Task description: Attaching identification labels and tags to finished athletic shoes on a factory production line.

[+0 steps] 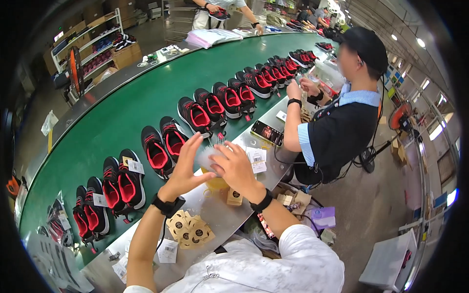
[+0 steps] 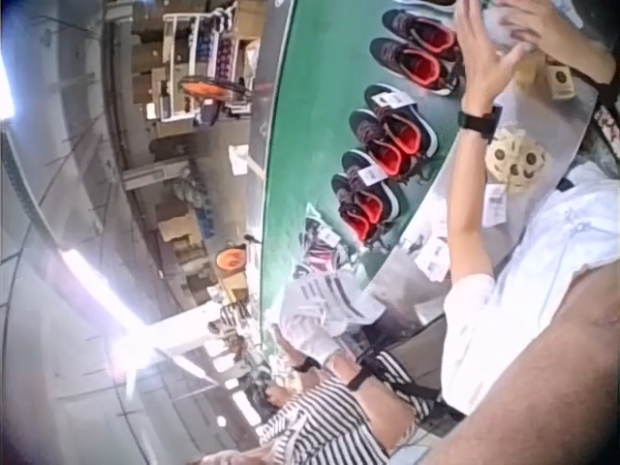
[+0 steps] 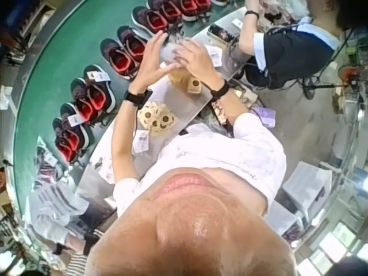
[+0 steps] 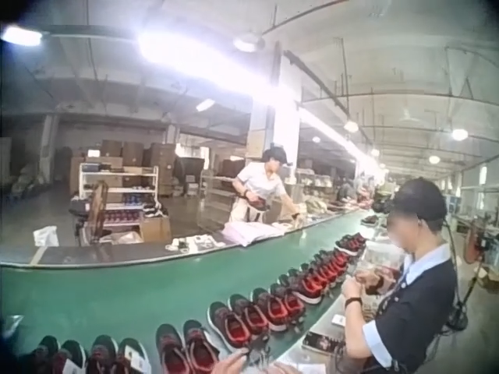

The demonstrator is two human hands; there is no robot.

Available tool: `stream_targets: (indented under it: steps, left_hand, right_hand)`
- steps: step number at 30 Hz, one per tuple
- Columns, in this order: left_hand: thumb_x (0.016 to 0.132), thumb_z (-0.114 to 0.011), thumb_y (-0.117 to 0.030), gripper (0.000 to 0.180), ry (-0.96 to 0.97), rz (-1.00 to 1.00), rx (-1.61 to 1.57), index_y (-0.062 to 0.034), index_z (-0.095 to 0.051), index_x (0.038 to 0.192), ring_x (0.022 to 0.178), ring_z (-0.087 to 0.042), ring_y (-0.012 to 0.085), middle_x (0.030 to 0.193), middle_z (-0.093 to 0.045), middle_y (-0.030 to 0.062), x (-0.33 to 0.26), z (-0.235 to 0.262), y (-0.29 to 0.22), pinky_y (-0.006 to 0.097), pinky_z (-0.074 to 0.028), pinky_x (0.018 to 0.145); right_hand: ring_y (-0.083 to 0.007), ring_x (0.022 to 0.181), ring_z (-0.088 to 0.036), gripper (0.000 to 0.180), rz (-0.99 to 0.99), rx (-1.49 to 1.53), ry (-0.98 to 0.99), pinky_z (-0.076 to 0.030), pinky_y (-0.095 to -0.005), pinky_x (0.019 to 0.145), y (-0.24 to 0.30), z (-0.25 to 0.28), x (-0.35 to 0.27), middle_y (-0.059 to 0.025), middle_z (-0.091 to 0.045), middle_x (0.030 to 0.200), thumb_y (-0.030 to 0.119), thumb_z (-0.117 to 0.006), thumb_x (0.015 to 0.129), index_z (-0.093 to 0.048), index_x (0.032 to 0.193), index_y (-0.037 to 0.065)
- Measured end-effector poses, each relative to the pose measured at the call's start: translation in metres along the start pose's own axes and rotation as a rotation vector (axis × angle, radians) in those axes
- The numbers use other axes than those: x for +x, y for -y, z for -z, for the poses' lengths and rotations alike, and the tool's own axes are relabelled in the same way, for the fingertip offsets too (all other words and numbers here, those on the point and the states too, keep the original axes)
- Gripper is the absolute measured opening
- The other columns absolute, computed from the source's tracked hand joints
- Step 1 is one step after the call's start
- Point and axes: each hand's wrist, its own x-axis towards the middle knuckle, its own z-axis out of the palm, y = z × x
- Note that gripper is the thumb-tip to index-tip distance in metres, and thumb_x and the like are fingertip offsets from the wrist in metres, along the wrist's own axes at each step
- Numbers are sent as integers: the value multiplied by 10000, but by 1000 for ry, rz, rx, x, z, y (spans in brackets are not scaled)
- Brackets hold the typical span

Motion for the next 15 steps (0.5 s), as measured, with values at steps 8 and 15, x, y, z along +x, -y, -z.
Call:
stream_targets:
  steps: [8,15]
  left_hand:
    - [625,-787,-244,1095,144,-27,-175,-31,-91,1443,1310,-325,326,1406,-369,186,22,-26,-2,428,-234,1074]
    - [619,-760,-306,1092,89,82,-329,-30,-97,1441,1250,-417,303,1292,-505,170,24,-46,0,460,-219,1077]
  right_hand:
    - [-290,1085,-508,177,16,151,-107,-374,-437,933,-10,-3,-5,-59,-592,1115,131,-672,713,-690,889,139]
    - [-234,946,-534,161,-66,200,-184,-398,-366,819,-22,8,-8,-23,-617,983,110,-707,696,-699,856,126]
